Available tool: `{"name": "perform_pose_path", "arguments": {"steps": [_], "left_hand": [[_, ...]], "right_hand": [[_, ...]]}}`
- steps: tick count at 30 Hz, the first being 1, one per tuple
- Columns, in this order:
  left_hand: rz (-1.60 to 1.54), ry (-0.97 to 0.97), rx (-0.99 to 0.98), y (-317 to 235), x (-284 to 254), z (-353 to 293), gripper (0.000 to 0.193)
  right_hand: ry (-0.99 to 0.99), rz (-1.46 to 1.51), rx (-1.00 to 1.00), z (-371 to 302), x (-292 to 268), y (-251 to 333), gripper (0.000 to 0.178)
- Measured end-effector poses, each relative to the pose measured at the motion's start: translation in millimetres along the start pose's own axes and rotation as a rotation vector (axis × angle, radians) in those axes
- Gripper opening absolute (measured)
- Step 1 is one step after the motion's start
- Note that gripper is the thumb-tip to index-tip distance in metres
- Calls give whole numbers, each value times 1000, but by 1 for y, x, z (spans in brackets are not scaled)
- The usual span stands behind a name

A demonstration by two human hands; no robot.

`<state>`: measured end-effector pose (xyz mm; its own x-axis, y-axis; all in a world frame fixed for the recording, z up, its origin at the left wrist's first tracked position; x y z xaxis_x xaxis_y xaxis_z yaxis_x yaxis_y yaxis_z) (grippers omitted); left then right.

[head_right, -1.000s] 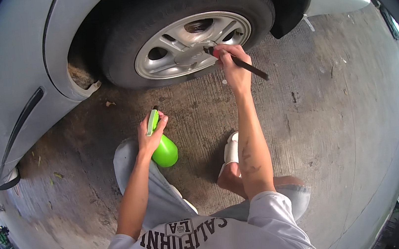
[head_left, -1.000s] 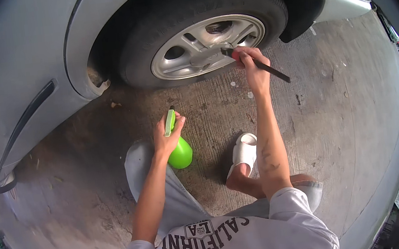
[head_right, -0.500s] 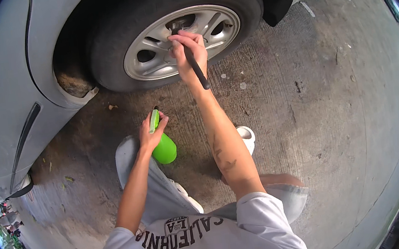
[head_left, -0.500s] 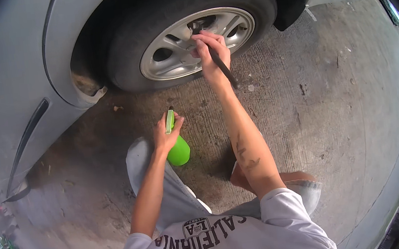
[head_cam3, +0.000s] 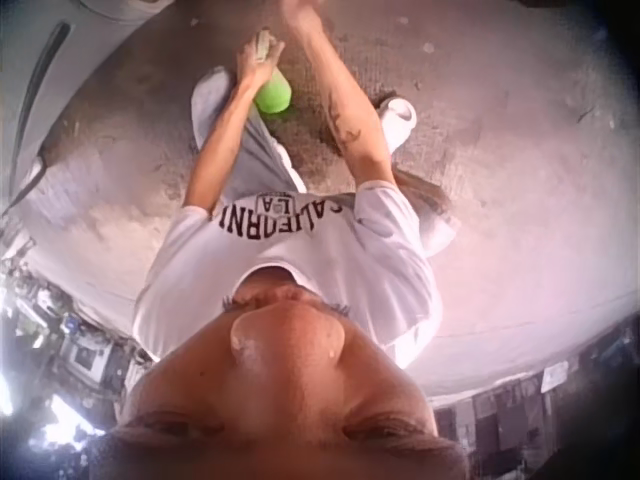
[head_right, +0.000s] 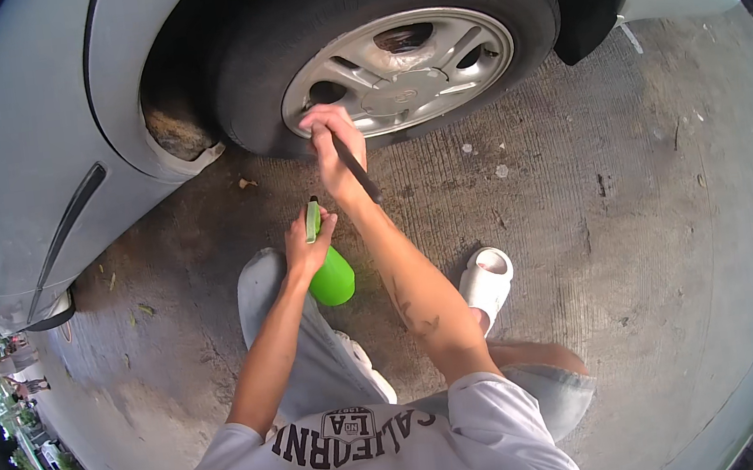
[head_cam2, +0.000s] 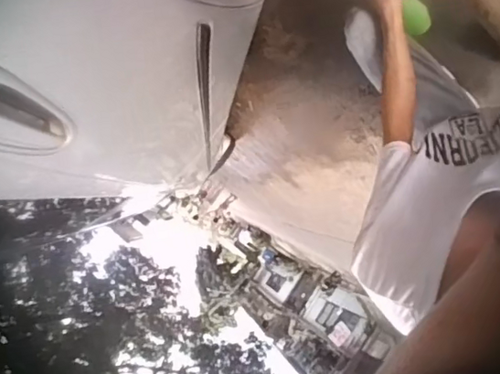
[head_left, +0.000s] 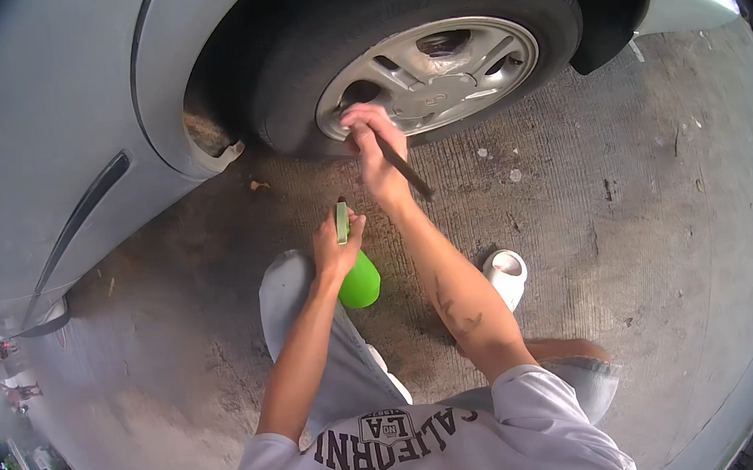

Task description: The person cleans parts of a car by spraying liquid from a spray bottle and scrubbing the fuel cap compartment, a wheel, and window trim with a brush.

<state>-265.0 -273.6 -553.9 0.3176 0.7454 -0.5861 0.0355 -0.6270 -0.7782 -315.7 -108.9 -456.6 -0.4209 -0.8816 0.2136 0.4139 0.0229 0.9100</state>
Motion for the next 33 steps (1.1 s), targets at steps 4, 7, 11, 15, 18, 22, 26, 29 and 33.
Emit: {"name": "perform_pose_path", "arguments": {"steps": [4,7,11,15,18,22,26,29,33], "left_hand": [[-17,-15,2,-13,-11,-8,27],[-41,34,32,-12,16,-4,27],[-95,23,6,-6,18,3,28],[-92,2,-116,6,-30,-3,30],[-84,-10,27,-5,19,-1,36],[-40,110,15,-31,59,-8,58],[-111,-15,56,-16,52,-13,51],[-162,-60,27,-7,45,-9,53],[-116,-78,30,-5,34,-1,59]], "right_hand": [[-207,144,-288,40,-8,76,16],[-14,128,195,-1,9,-13,16],[-74,72,-115,16,-9,36,16],[-165,173,-208,19,39,43,16],[-19,21,86,-2,-13,-64,17],[-61,-46,-214,15,-48,12,20],[-130,-42,-320,15,4,48,19],[126,-176,-148,8,11,6,17],[-68,-181,-299,37,-13,52,22]]}}
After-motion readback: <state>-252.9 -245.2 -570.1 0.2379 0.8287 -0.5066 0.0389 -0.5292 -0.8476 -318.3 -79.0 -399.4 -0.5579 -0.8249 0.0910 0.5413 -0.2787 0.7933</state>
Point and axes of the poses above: each hand's wrist, its own z-axis towards the middle knuckle, its own x-axis out of the palm, y = z × x, the point moved 6 cm from there along z, towards the middle knuckle, and after that the axes turned 4 degrees about -x, right-handed, at the moved point
